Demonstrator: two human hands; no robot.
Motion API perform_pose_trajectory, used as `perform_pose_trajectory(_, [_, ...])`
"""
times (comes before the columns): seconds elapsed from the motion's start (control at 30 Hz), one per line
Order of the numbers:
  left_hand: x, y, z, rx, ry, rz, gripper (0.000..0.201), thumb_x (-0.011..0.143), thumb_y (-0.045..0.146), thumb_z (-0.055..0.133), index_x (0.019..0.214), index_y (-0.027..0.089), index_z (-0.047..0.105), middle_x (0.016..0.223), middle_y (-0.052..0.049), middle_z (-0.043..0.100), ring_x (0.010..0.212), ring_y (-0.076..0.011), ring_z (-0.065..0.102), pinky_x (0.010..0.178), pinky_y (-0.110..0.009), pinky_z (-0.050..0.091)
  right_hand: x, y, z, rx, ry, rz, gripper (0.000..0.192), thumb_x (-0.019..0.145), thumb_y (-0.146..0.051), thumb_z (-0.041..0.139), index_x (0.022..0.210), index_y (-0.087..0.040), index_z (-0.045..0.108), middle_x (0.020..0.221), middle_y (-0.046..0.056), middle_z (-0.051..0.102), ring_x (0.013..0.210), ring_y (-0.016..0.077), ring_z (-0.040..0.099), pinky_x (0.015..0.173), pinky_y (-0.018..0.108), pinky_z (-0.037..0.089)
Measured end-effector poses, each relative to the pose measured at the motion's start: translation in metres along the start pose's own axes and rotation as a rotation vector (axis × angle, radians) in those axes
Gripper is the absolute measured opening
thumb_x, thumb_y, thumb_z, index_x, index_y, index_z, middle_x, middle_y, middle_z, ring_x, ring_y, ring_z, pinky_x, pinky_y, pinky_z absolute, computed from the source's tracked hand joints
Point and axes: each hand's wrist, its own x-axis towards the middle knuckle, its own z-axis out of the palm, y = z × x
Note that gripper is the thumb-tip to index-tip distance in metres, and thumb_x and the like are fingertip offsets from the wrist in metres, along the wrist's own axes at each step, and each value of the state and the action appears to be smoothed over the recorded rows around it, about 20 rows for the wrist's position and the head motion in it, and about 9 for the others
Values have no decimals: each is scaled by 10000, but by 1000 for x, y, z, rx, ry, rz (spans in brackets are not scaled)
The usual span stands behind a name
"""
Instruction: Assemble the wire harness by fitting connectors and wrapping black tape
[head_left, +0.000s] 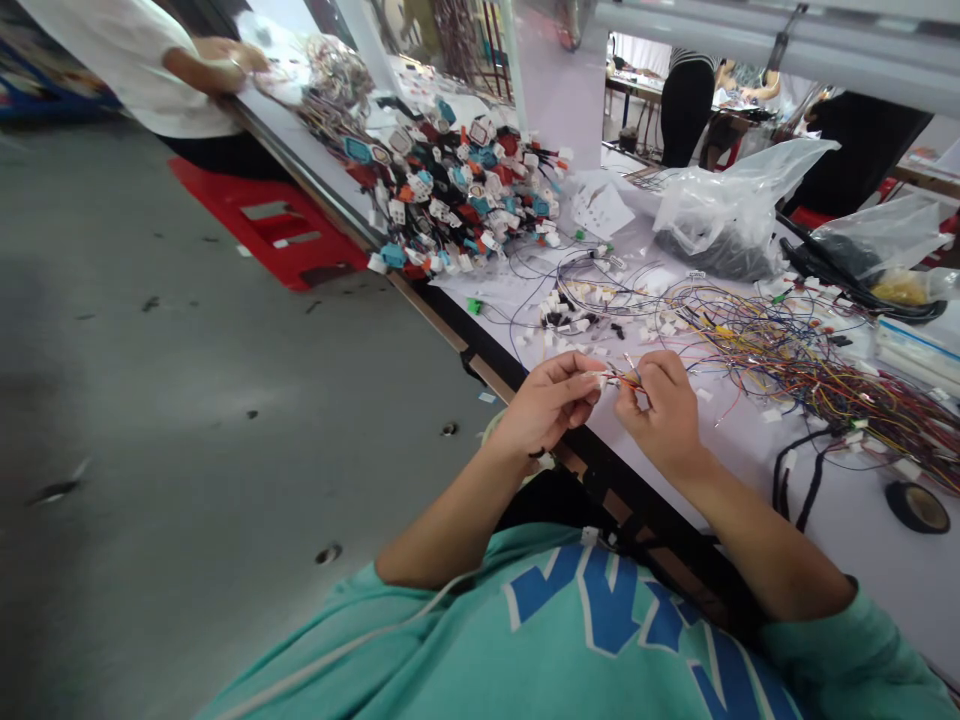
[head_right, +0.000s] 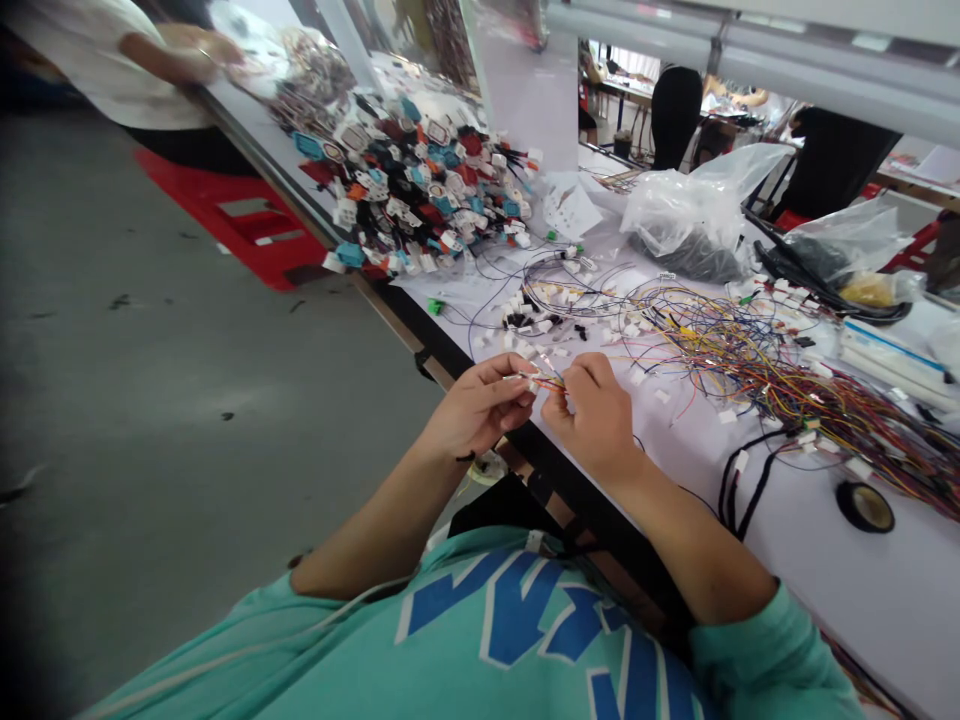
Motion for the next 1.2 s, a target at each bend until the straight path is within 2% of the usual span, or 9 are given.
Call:
perform_pose_trajectory(0.1, [0,-4,1,32,13,15,329,511,316,774,670,144,544,453,61,496,342,-24,375,320,-128,252,0,3,3,43,-25,25,176,726,-161,440,587,-214,346,700,7,444,650,120,443,565,249,370])
perform_pose_trajectory(0.27, [2,-8,-3,12,43,45,311,516,294,772,682,142,557,471,52,519,343,-28,390,320,-132,257,5,10,3,183,-153,114,205,748,-218,464,568,-210,368,634,-11,418,604,116,431,549,244,367])
perform_pose_trajectory(0.63, [3,-14,-3,-38,30,41,307,499,300,778,670,144,576,457,52,524,326,-31,393,314,-134,257,2,7,6,214,-150,167,199,741,-208,441,567,-214,345,634,-11,406,600,118,431,554,247,374])
perform_pose_trajectory(0.8, [1,-6,-5,55,84,50,216,519,244,737,665,149,608,435,74,454,336,-11,321,317,-129,189,8,19,0,197,-344,137,205,819,-273,408,628,-202,432,709,23,484,703,139,500,645,274,417])
perform_pose_trajectory(0.93, [-1,3,-7,192,105,47,166,544,243,708,662,138,660,420,71,409,352,-6,287,330,-140,142,15,24,-10,-1,-431,64,237,872,-283,367,719,-189,521,855,67,552,807,168,524,715,310,421])
perform_pose_trajectory(1.07, [-3,6,-8,246,120,51,275,551,368,714,685,130,680,467,42,453,394,-26,338,335,-151,172,16,19,-14,-265,-504,-6,204,864,-283,419,791,-176,577,908,98,574,834,216,531,707,349,416])
perform_pose_trajectory(1.2, [-2,5,-7,282,131,78,310,556,420,713,660,132,663,467,44,434,404,-31,340,335,-150,178,15,16,-15,-305,-526,-45,207,868,-293,430,784,-183,584,877,87,579,803,207,534,694,343,412])
